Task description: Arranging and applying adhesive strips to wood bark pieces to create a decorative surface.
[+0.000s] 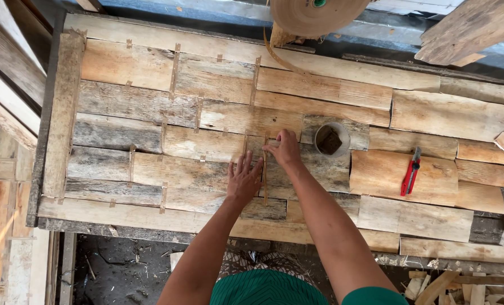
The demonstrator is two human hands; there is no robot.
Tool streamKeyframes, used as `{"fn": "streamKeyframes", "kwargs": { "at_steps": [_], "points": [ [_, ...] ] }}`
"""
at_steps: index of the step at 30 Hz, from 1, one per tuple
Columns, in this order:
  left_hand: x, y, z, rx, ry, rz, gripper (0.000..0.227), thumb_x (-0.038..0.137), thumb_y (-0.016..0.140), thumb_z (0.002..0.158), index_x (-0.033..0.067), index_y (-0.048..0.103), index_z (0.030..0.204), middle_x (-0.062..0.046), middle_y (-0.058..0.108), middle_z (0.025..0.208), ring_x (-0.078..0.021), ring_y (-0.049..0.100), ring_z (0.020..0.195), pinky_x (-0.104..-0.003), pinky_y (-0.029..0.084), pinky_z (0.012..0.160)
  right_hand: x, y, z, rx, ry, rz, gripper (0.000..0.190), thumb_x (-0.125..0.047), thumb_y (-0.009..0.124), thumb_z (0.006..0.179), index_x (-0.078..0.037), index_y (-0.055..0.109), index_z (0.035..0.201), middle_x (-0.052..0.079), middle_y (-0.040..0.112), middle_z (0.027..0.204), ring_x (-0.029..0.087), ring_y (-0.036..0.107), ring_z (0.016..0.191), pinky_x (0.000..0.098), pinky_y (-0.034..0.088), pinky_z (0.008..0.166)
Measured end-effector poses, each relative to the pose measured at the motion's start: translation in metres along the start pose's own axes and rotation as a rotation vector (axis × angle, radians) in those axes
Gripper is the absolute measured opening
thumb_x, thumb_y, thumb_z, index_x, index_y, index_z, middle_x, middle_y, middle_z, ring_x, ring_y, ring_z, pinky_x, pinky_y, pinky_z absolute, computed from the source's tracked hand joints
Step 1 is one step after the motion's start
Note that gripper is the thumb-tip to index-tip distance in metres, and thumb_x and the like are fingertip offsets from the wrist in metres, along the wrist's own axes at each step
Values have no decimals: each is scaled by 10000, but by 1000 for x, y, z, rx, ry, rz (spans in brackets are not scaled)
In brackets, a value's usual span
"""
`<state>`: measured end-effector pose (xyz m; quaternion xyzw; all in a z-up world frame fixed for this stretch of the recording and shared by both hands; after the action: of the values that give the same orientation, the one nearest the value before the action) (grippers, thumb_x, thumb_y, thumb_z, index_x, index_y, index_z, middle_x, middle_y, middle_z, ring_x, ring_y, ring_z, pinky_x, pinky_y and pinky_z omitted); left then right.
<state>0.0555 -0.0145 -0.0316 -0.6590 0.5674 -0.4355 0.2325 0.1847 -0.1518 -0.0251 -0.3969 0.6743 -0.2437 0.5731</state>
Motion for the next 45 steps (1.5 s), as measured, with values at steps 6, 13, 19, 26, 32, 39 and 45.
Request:
{"fn": "streamKeyframes", "kwargs": {
  "at_steps": [6,13,19,26,32,39,45],
  "points": [
    [0,-1,-2,4,4,-10,910,544,646,952,343,108,1658,-80,-60,1743,-300,-14,1603,-575,64,1275,26,10,3,16,-72,117,417,-349,836,913,-63,535,877,124,532,907,266,543,740,461,500,638],
    [-1,-1,-1,-4,-3,-8,922,530,663,943,353,110,1659,-68,-57,1746,-293,-19,1607,-567,59,1278,22,16,-9,-13,38,33,379,-358,786,938,-45,631,789,116,640,760,268,622,654,458,515,603],
    [0,-5,-4,4,-9,-28,904,540,675,941,345,146,1647,-59,-25,1745,-294,11,1608,-573,73,1281,16,14,-3,-10,106,-34,500,-450,835,873,-31,635,686,141,649,742,280,632,647,468,519,603],
    [-2,-3,0,33,-4,-57,936,534,702,912,364,152,1649,-63,-17,1744,-289,16,1601,-570,72,1273,19,18,-5,-57,142,-59,554,-500,867,829,-60,569,668,118,600,728,260,612,640,473,516,590],
    [-3,-3,1,47,-11,-69,939,545,715,893,381,167,1638,-47,11,1743,-277,22,1601,-564,68,1279,22,20,-1,-47,116,-29,553,-484,866,836,-62,542,686,123,578,731,263,585,616,479,501,545],
    [-2,-1,-2,120,-11,-170,858,456,746,907,282,287,1610,-76,72,1734,-288,46,1602,-552,88,1275,9,8,-6,-61,159,-52,572,-497,899,786,-54,570,634,136,631,702,246,640,640,448,523,587],
    [4,-16,-17,200,-6,-343,701,263,788,874,153,497,1502,-116,219,1698,-293,121,1581,-544,134,1264,11,8,-7,-53,169,-34,568,-487,909,771,-43,579,642,153,646,736,281,660,698,461,540,643]
  ]
}}
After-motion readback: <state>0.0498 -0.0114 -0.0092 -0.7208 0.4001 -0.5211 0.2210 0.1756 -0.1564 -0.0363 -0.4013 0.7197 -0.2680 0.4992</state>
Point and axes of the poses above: each hand's wrist, its own z-axis towards the middle knuckle, its own y-axis out of the palm, x = y × z, the point moved 7 cm from there along z, towards the middle knuckle
